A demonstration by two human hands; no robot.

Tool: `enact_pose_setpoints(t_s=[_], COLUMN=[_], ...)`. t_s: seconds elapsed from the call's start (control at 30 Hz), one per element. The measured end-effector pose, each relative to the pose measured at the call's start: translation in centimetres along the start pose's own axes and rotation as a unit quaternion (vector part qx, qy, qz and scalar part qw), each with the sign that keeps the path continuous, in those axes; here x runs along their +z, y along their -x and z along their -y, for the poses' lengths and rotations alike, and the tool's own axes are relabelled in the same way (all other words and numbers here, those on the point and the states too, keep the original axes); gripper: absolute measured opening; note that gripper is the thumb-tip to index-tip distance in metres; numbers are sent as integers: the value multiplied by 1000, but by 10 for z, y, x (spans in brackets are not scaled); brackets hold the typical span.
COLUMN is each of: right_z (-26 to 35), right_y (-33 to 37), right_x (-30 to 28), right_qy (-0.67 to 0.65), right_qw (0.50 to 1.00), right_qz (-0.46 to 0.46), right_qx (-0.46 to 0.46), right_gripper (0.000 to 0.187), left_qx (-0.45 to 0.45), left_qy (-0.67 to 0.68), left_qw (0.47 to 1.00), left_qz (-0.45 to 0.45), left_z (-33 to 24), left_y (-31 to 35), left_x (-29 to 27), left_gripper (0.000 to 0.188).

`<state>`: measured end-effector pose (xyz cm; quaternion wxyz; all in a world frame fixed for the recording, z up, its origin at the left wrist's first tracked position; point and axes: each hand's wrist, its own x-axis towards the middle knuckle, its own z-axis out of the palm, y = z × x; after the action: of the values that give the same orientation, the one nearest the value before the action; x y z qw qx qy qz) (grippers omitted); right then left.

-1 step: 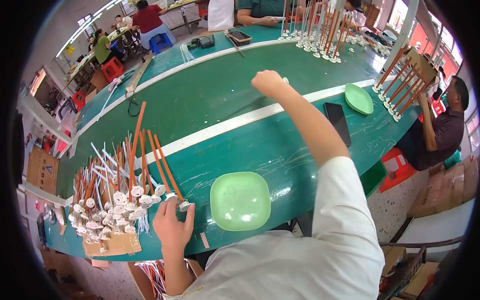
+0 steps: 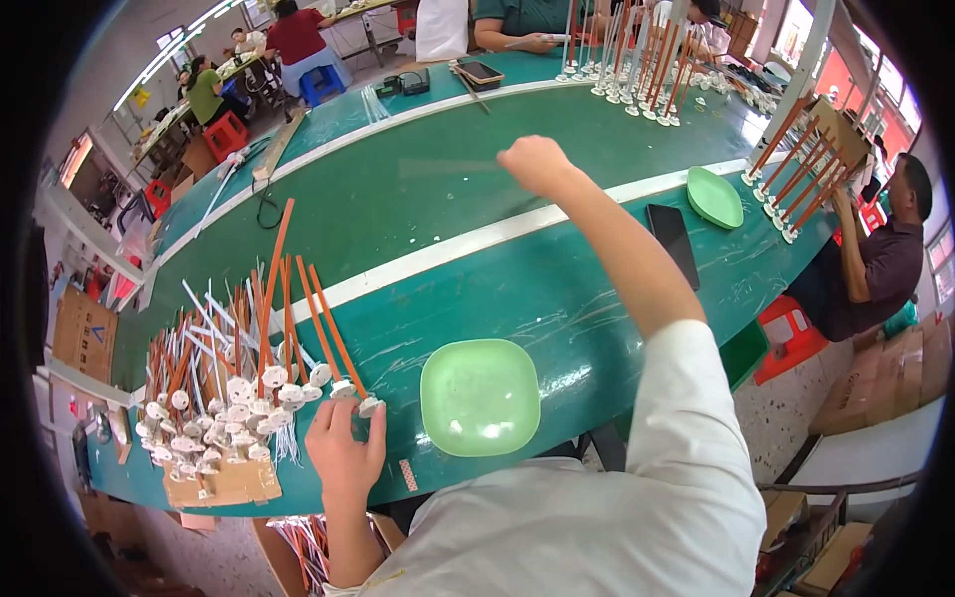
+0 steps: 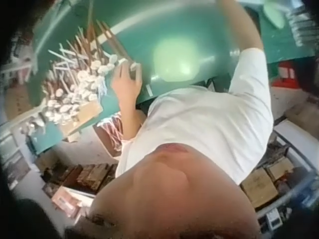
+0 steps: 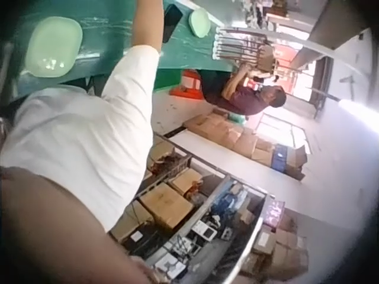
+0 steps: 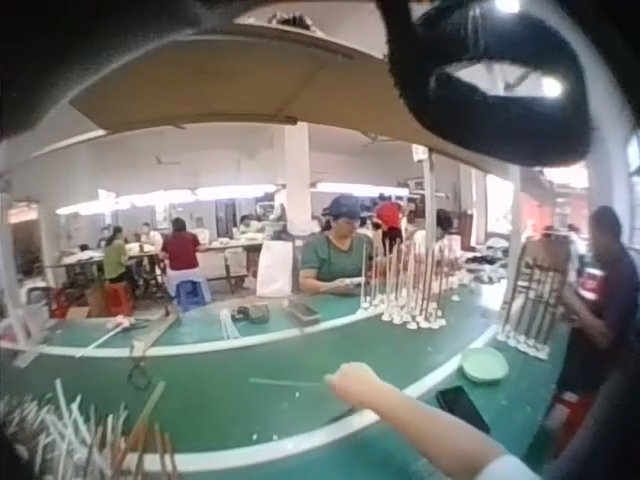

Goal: Assembling LED light strips onto circular bases and bundling them together with plastic ties at a manual workstation.

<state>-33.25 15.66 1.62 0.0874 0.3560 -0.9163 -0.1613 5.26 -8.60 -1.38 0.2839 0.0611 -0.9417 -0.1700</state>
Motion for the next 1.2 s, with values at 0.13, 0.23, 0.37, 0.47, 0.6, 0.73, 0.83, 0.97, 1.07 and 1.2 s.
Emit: enact_pose_setpoints(t_s=[0.13, 0.23, 0.37, 0.47, 0.6, 0.73, 0.83, 0.97, 1.07, 1.2], right_z=[64, 130, 173, 199, 227, 243, 246, 244, 239, 244], right_y=[77, 137, 172, 192, 235, 233, 232, 232, 235, 241], right_x=[-75, -102, -104, -96, -74, -64, -54, -54, -56, -63], right_qy=[-486, -810, -869, -890, -623, -504, -527, -529, -543, -547], right_qw=[834, 572, 486, 420, 658, 720, 693, 700, 702, 709], right_qz=[-215, -108, -38, -82, -422, -474, -488, -475, -450, -441], right_qx=[149, 72, 91, 155, 29, -52, -60, -70, -92, -62], right_gripper=[8, 9, 13, 16, 29, 30, 30, 27, 25, 24], left_qx=[52, 43, -72, -130, -173, -192, -219, -223, -215, -182], left_qy=[278, 402, 676, 790, 816, 761, 732, 768, 767, 701], left_qw=[958, 913, 620, 481, 469, 546, 572, 508, 509, 622], left_qz=[39, 52, 391, 359, 291, 293, 298, 319, 326, 298], left_z=[-15, -39, -66, -59, -61, -70, -73, -56, -55, -62], left_y=[3, -3, 10, 28, 34, 35, 40, 40, 43, 39], left_x=[-9, 5, -2, 6, 18, 18, 16, 20, 19, 15], left_gripper=[10, 34, 53, 48, 39, 41, 41, 40, 44, 41])
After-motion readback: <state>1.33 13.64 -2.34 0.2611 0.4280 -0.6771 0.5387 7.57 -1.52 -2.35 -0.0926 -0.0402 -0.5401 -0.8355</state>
